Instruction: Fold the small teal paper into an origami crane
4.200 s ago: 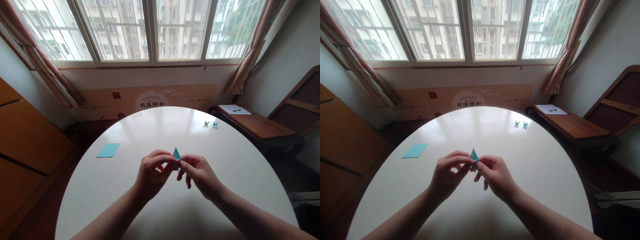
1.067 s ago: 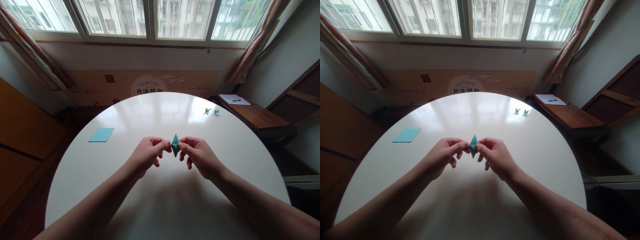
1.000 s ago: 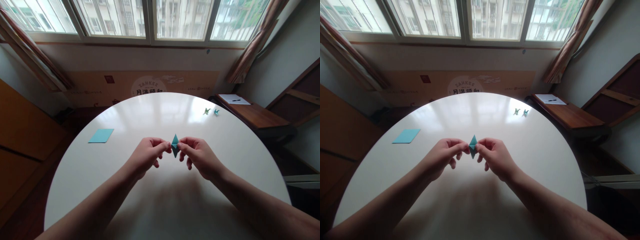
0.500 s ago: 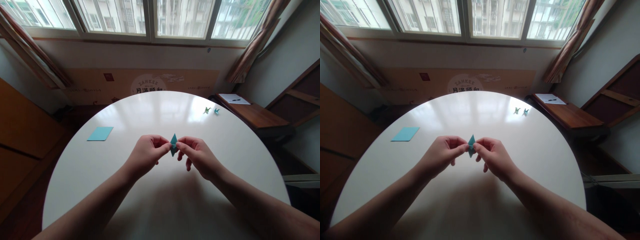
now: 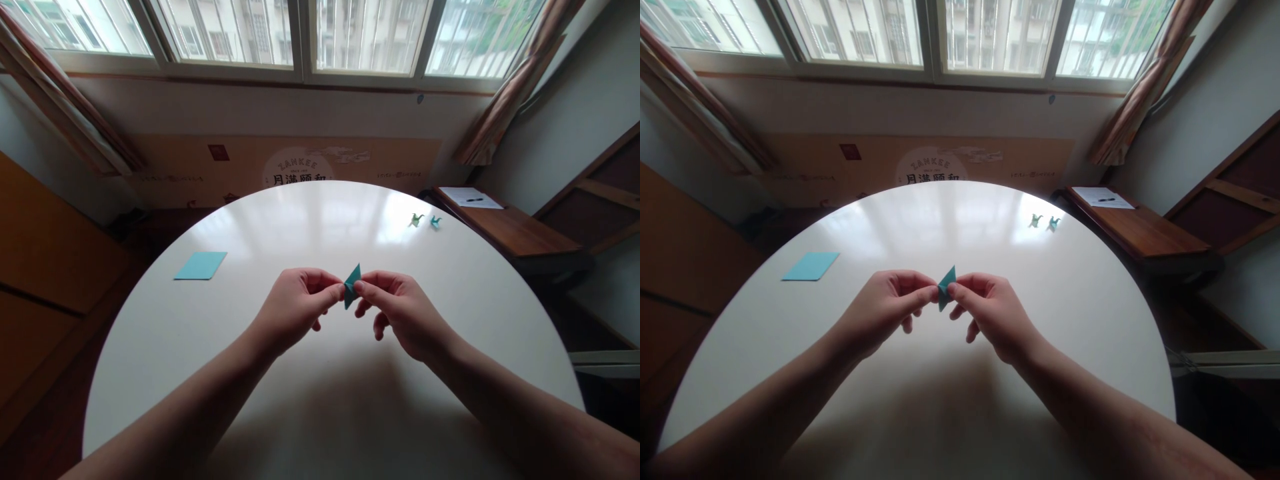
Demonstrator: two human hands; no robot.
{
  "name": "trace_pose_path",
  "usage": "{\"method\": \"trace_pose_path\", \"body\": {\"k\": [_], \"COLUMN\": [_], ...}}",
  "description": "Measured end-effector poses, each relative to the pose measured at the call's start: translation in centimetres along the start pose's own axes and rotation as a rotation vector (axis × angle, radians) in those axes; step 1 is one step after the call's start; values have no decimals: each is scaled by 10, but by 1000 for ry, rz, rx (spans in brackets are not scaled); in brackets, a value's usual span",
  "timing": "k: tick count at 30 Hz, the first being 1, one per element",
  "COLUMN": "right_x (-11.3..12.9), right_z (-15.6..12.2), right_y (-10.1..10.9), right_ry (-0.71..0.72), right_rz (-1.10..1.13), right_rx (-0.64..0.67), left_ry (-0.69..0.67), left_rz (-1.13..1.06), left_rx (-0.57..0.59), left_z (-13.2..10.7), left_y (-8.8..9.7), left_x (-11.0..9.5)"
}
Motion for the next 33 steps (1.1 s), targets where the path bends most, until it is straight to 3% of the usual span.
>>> {"method": "trace_pose_path", "body": {"k": [3,9,11,21,33], "right_x": [-2,-9,-10,-4,1], "right_z": [0,3,3,3,1], "right_y": [-3,-8,-8,-2,1], "right_ry": [-51,-152,-157,-41,76], "right_rz": [38,162,161,43,-99], "right_rx": [52,99,105,78,-13], "left_ry": [-38,-278,-300,-42,0], "left_rz": [57,285,299,88,-6], "left_rx": [-14,-39,-40,17,34], "left_z": [-1,-6,-7,-2,-1], "left_y": [-1,-1,-1,-3,-5], "left_x": [-3,-14,-15,-4,3]}}
Point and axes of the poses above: each hand's wrist, its own z-axis towards the middle knuckle, its own y-axis out of the back of the hand, x = y × z, the point moved 6 cm from there along z, towards the middle knuckle, and after that the axes turned 13 degrees about -z, right-handed, at the moved point
